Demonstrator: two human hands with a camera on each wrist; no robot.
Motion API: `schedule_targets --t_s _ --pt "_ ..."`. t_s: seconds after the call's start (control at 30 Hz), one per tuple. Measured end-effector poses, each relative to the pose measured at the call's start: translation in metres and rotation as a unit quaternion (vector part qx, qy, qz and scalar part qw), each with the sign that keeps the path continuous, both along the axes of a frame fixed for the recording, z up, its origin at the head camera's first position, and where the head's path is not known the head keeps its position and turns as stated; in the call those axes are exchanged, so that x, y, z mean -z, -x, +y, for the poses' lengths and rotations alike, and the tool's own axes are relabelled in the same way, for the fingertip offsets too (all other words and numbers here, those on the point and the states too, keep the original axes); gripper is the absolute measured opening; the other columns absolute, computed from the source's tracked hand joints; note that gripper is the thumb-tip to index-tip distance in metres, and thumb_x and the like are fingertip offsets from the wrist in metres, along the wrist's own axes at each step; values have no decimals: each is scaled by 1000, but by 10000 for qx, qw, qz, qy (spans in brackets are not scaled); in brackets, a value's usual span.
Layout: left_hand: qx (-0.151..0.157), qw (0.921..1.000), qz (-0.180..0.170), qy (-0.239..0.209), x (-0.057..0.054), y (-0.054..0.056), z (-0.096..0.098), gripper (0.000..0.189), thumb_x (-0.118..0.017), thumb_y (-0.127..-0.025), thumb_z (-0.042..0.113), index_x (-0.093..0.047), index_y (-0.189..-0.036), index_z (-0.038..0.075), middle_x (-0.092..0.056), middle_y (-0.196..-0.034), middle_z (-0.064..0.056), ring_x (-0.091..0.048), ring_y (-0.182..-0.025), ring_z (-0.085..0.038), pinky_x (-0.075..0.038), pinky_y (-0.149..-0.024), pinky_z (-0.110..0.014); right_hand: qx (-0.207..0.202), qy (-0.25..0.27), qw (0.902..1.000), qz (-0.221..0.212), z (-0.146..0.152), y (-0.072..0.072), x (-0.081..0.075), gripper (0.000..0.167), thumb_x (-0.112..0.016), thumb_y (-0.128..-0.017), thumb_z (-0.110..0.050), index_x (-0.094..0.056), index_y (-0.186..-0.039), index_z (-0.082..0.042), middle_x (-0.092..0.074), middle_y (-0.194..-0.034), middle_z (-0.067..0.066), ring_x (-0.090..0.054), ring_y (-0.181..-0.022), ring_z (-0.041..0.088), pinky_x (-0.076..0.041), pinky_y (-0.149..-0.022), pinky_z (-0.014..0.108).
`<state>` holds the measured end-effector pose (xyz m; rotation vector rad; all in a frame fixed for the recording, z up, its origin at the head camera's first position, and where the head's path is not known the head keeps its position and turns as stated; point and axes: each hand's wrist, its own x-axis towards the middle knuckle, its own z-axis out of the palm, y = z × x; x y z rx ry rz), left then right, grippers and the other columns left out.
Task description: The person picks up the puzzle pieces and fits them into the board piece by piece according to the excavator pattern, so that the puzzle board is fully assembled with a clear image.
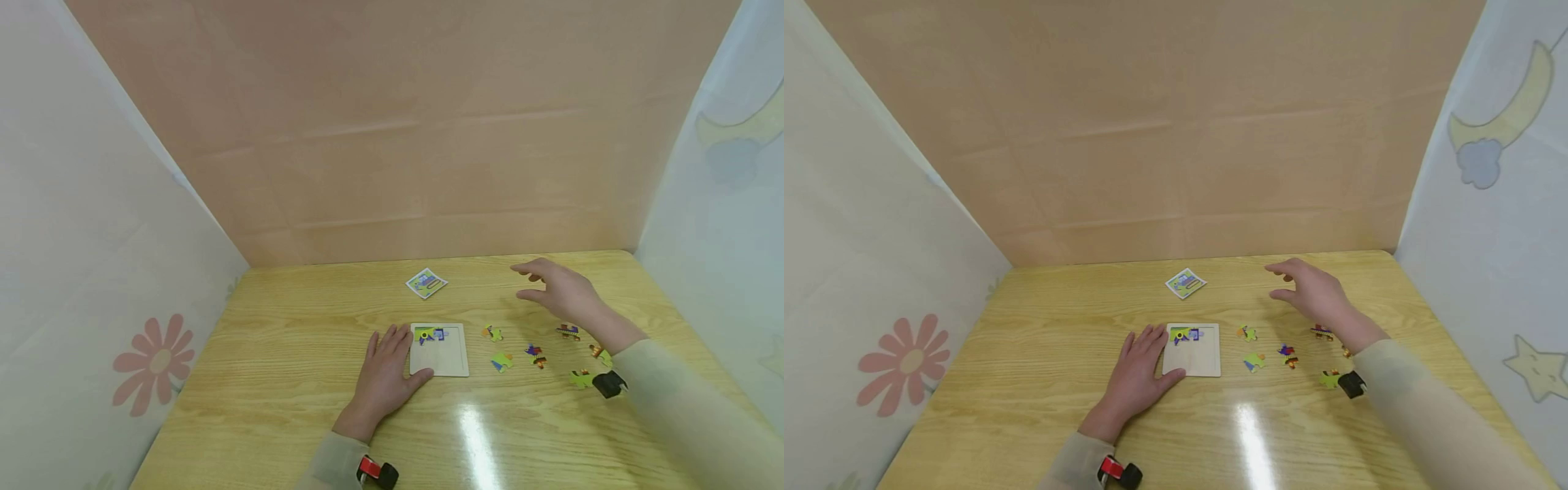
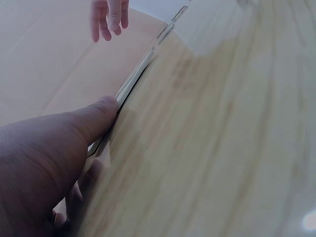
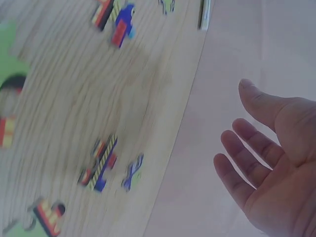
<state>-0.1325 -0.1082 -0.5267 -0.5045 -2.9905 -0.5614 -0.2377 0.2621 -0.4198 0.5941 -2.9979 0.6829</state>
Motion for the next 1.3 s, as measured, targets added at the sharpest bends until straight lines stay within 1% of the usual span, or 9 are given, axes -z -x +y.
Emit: schedule_targets --t_s 0.07,0.23,0.3,0.37,0.47,0.57,0.7,1.03,1.3 --pt "0 10000 42 38 0 0 0 87 -67 -104 65 -50 -165 5 -41 -175 -8 -30 -165 -30 -13 -136 -56 60 -32 10000 -65 7 2 -1 59 -78 -106 -26 -59 -158 -7 -65 -146 25 -71 -113 44 -59 -77 59" --pt "7 10000 62 54 2 1 0 87 -66 -104 65 -50 -165 5 -41 -175 -7 -30 -165 -30 -13 -136 -56 178 -205 9996 -123 25 8 0 63 -78 -106 -26 -55 -161 -5 -62 -148 33 -74 -105 48 -56 -65 47" --pt "9 10000 68 59 3 1 0 87 -66 -104 66 -51 -165 5 -41 -175 -7 -30 -165 -30 -13 -136 -56 205 -293 9993 -147 30 10 1 64 -77 -106 -27 -54 -162 -5 -60 -149 34 -70 -116 54 -58 -68 50" --pt "9 10000 73 50 3 1 0 87 -67 -104 66 -50 -165 5 -41 -175 -8 -30 -165 -30 -13 -136 -57 219 -319 9990 -216 35 12 3 65 -77 -107 -27 -52 -163 -5 -59 -151 35 -67 -120 56 -59 -71 54" --pt "-3 10000 53 37 3 1 0 87 -67 -104 65 -50 -165 5 -41 -175 -7 -30 -165 -30 -13 -136 -56 181 -301 9990 -291 43 13 4 66 -76 -107 -26 -51 -164 -4 -56 -153 36 -62 -128 59 -59 -82 64" --pt "-13 10000 30 18 2 2 0 87 -67 -104 65 -50 -166 5 -41 -176 -7 -30 -165 -30 -12 -137 -56 56 -238 9991 -351 51 15 6 66 -76 -107 -23 -50 -164 -2 -52 -157 36 -55 -137 60 -53 -97 74" --pt "-18 10000 -37 30 2 1 0 88 -67 -104 66 -49 -166 6 -40 -176 -7 -28 -166 -29 -11 -137 -55 -148 -160 9990 -380 60 17 12 66 -77 -106 -19 -49 -163 2 -50 -160 35 -46 -145 61 -42 -111 79" --pt "-8 10000 -71 16 2 3 1 89 -67 -103 67 -49 -166 6 -39 -177 -6 -28 -166 -28 -10 -137 -55 -394 93 9973 -605 78 18 22 70 -79 -105 -19 -47 -161 8 -44 -160 40 -40 -145 65 -37 -114 80" --pt "-19 10000 -66 -23 2 3 2 89 -66 -104 67 -49 -167 6 -39 -177 -6 -28 -166 -28 -10 -137 -55 -390 175 9959 -796 88 18 31 68 -77 -106 -17 -46 -162 8 -42 -159 42 -47 -139 66 -44 -108 80"
